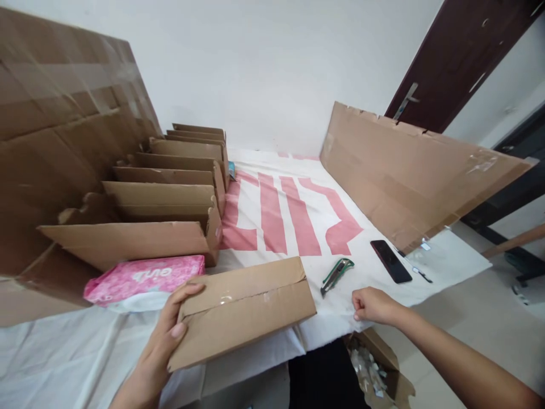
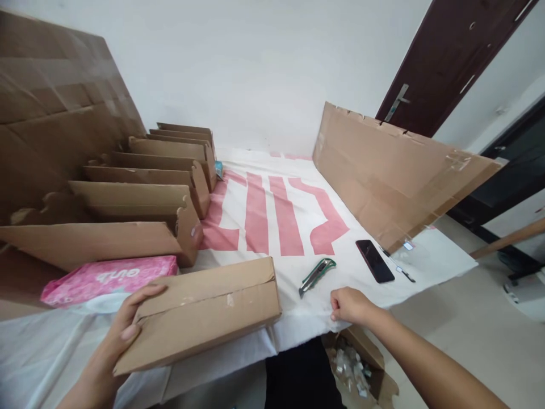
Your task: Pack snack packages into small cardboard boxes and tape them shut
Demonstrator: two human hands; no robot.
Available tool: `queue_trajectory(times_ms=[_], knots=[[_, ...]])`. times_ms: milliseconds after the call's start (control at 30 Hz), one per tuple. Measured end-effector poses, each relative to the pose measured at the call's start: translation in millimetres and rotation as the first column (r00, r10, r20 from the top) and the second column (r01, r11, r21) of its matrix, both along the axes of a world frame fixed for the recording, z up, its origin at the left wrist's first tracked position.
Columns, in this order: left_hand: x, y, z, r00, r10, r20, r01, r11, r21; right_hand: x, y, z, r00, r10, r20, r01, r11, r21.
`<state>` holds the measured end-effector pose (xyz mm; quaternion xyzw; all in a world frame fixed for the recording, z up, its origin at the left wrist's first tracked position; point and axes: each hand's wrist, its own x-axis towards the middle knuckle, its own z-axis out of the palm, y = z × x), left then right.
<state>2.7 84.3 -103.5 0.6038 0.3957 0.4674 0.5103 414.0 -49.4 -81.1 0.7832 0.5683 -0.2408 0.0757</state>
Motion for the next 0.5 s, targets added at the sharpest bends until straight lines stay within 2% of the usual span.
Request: queue_trajectory(times_ms=[167, 300, 400, 500], knots=[[0.0, -2.6, 3.5, 0.998, -0.046, 0.033, 0.045, 0.998, 0.032, -2.4, 1.6, 3.5, 0.985, 0.109, 0.135, -0.113, 0.993, 0.022], [0.7, -3.8, 5.2, 0.997, -0.046, 0.054, 0.041, 0.995, 0.091, -7.4, 11.9, 19.2, 0.968, 0.203, 0.150, -0.209, 0.977, 0.026], [-1.3, -3.2, 2.0, 0.996, -0.038, 0.085, 0.026, 0.991, 0.134, -18.0, 27.2, 43.6, 0.968, 0.227, 0.103, -0.243, 0.951, 0.191], [-8.6, -2.7, -1.6, 0.997, 0.036, 0.067, -0.053, 0.961, 0.270, -36.2, 40.4, 69.1, 0.951, 0.308, -0.014, -0.280, 0.882, 0.380]])
